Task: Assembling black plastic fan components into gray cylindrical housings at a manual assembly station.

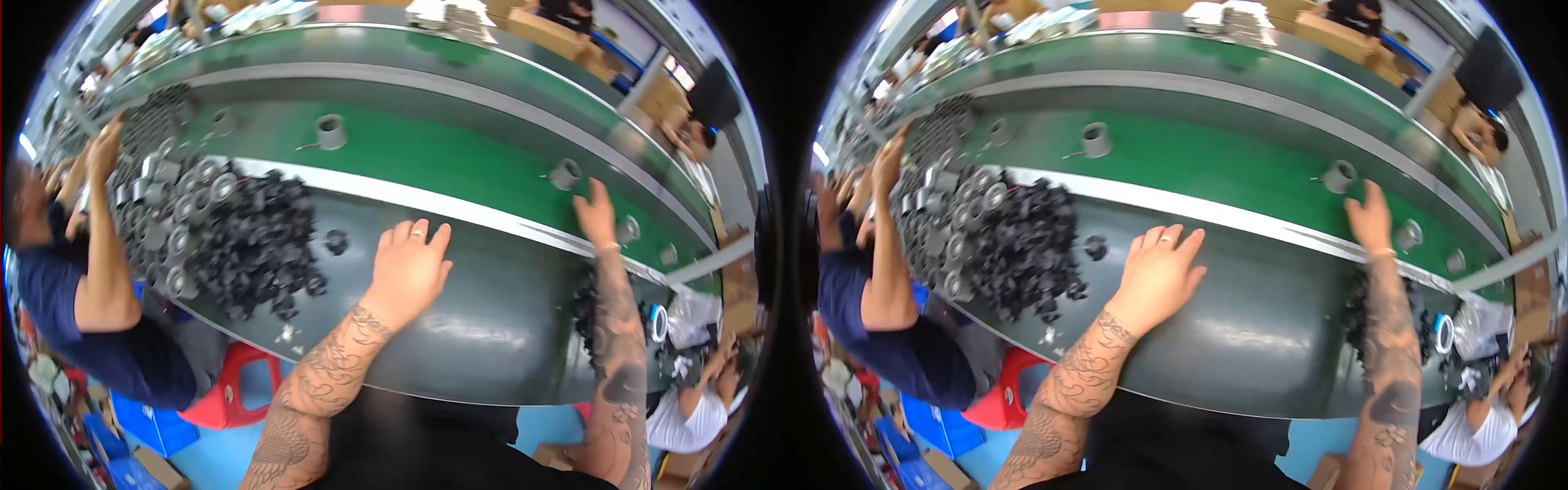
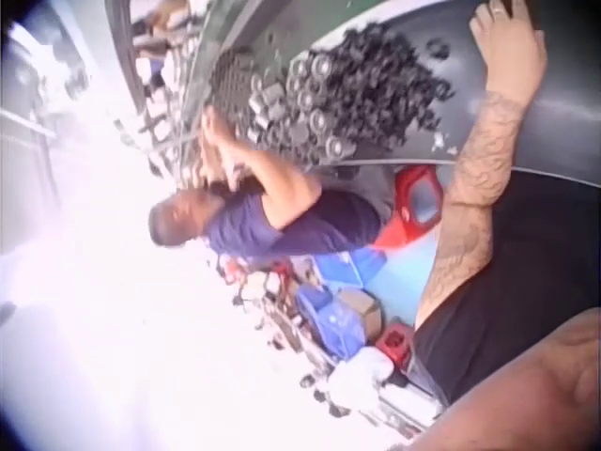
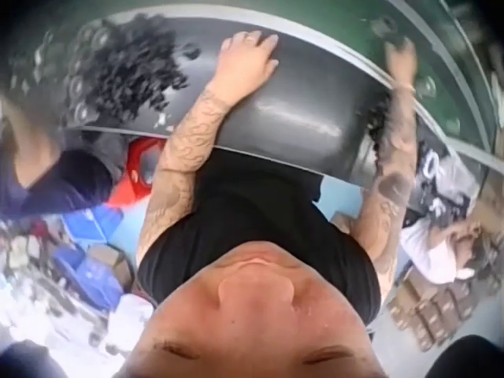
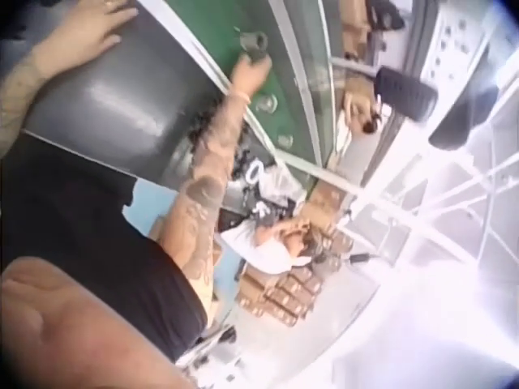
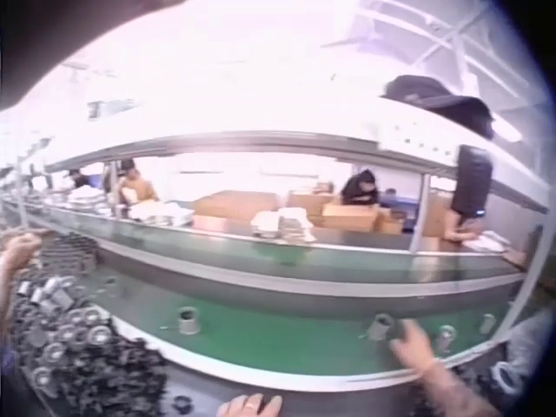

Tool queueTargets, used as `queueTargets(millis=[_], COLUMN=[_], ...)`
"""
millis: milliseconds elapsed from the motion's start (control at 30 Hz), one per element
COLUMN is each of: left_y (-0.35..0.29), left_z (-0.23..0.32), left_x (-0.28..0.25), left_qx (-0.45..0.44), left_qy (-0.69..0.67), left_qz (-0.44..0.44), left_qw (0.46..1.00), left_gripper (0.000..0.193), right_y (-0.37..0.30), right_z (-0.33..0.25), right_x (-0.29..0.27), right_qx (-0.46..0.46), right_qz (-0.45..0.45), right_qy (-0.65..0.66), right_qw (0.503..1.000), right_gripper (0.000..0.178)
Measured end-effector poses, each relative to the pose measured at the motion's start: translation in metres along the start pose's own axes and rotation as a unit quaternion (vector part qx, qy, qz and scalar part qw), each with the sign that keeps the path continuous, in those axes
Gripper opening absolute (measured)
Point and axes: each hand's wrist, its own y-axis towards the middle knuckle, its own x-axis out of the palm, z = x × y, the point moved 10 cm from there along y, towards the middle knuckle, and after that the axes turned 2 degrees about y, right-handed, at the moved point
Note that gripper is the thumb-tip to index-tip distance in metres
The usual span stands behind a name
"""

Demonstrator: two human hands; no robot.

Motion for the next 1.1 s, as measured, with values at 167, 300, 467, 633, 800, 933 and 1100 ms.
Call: queueTargets(millis=[167,300,467,633,800,933,1100], left_y=[-0.050,-0.064,-0.052,-0.033,-0.009,-0.009,-0.006], left_z=[-0.056,-0.084,-0.078,-0.070,-0.072,-0.068,-0.073], left_x=[-0.050,-0.018,-0.009,-0.004,0.001,0.034,0.079], left_qx=[-0.133,-0.152,-0.179,-0.097,-0.126,-0.221,-0.258], left_qy=[0.179,0.262,0.148,0.036,-0.093,-0.380,-0.660], left_qz=[0.009,-0.010,-0.072,-0.098,-0.161,-0.197,-0.111], left_qw=[0.975,0.953,0.970,0.990,0.975,0.876,0.697], left_gripper=[0.048,0.049,0.042,0.029,0.030,0.034,0.032], right_y=[0.010,-0.015,-0.024,-0.054,-0.124,-0.159,-0.159], right_z=[0.031,0.177,0.081,0.003,-0.140,-0.207,-0.230], right_x=[-0.036,-0.042,-0.043,-0.034,0.051,0.084,0.084], right_qx=[0.001,0.079,0.057,0.184,0.311,0.334,0.226], right_qz=[-0.024,-0.165,-0.109,0.003,-0.132,-0.272,-0.288], right_qy=[-0.257,-0.046,-0.068,0.319,0.782,0.811,0.739], right_qw=[0.966,0.982,0.990,0.930,0.523,0.396,0.566], right_gripper=[0.058,0.064,0.047,0.034,0.043,0.049,0.062])
